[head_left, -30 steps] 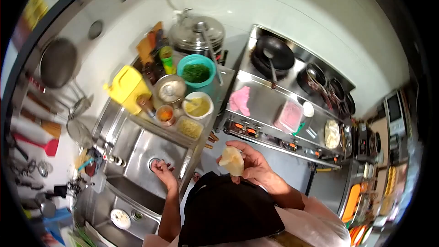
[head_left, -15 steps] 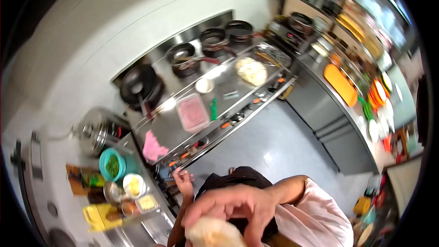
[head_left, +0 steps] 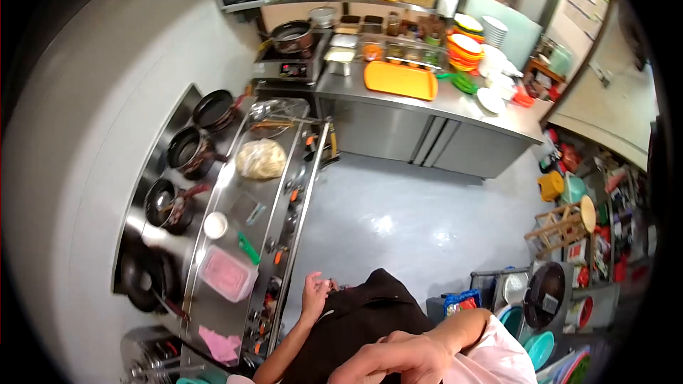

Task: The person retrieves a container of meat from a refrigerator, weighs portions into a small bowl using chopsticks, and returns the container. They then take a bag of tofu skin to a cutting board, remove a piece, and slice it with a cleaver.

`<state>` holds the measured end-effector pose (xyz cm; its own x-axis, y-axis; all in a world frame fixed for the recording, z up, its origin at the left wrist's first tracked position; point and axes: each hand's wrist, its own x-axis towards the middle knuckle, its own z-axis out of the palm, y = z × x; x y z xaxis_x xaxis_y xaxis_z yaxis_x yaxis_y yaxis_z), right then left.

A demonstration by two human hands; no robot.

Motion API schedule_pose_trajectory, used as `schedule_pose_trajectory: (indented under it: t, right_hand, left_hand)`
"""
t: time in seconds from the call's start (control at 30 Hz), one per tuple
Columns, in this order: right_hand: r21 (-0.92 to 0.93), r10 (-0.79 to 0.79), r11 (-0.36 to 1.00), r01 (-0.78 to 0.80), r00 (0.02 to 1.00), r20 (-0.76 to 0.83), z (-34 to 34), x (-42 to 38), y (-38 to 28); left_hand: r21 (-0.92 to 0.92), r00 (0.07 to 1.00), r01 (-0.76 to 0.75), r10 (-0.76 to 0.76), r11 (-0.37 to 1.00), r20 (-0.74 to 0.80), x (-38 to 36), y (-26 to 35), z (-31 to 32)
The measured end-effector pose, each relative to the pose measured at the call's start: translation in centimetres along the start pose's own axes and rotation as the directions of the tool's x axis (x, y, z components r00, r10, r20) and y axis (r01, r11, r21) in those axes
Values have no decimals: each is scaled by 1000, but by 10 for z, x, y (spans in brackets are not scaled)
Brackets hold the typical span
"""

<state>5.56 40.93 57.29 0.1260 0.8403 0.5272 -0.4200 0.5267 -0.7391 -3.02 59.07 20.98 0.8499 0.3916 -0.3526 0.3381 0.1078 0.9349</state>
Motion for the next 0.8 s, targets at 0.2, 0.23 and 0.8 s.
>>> schedule_pose_trajectory:
  t: [0.2, 0.23, 0.8]
  right_hand:
    - [-194, 2, 978, -83, 923, -385, 11, 7, 13]
    - [-213, -2, 973, -92, 915, -404, 8, 10, 11]
    - [371, -58, 845, 384, 757, -651, 64, -153, -43]
  left_hand:
    - [40, 968, 98, -105, 994, 227, 31, -22, 16]
    - [35, 961, 96, -102, 995, 256, 39, -23, 18]
    - [391, 823, 161, -342, 906, 454, 70, -26, 89]
